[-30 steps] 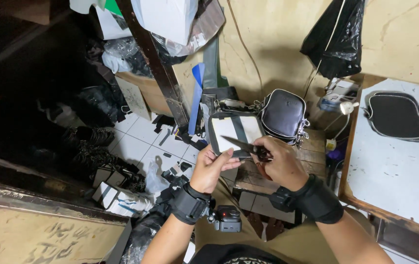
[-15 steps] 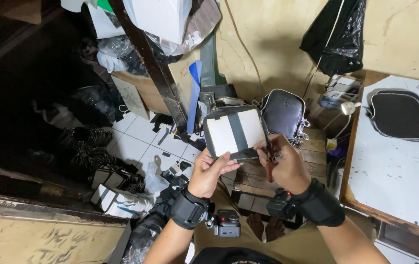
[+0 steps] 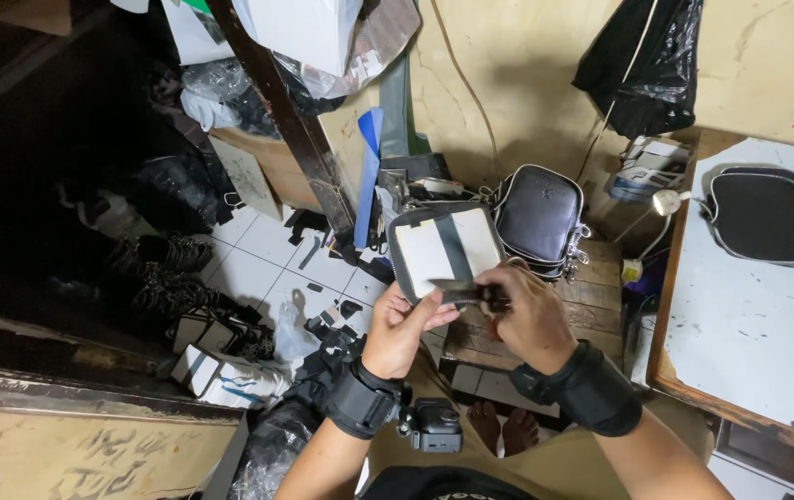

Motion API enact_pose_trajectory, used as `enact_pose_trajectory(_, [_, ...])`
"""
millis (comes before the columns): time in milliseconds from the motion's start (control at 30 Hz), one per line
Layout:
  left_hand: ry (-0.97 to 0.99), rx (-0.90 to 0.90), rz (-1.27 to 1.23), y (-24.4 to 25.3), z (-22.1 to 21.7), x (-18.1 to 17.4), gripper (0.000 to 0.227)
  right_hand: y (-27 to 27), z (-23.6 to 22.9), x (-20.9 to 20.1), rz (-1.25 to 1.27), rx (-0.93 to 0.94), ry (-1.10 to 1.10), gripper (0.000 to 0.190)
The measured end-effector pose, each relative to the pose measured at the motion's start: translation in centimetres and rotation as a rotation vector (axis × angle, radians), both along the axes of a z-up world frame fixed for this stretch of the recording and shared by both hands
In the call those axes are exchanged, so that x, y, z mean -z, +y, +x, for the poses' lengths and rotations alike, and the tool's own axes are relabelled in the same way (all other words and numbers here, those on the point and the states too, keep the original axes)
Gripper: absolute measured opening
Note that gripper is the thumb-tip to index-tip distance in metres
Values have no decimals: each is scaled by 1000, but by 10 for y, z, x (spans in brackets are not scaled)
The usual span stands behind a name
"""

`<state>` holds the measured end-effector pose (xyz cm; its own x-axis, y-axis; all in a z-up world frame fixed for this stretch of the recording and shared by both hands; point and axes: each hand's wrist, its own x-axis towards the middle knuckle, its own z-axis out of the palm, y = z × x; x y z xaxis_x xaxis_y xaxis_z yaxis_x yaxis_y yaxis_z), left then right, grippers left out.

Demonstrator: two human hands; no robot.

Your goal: Trimming excess material and threads from small leather pouches using scissors

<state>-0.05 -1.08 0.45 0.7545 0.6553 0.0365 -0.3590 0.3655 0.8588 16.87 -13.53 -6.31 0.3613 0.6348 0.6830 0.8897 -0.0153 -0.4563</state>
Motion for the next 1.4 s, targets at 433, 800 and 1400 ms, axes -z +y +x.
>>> enact_pose_trajectory(433, [22,-32,13,6,2,12,17,-6,-14,-53,-17,58,277,27])
enact_pose_trajectory(800, [55,-28,21,3,5,8,19,1,-3,-25,-53,34,75,39])
enact_pose_trajectory(1400, [39,-5,40,6,4,1,26,-3,6,-43,96,-391,767,26])
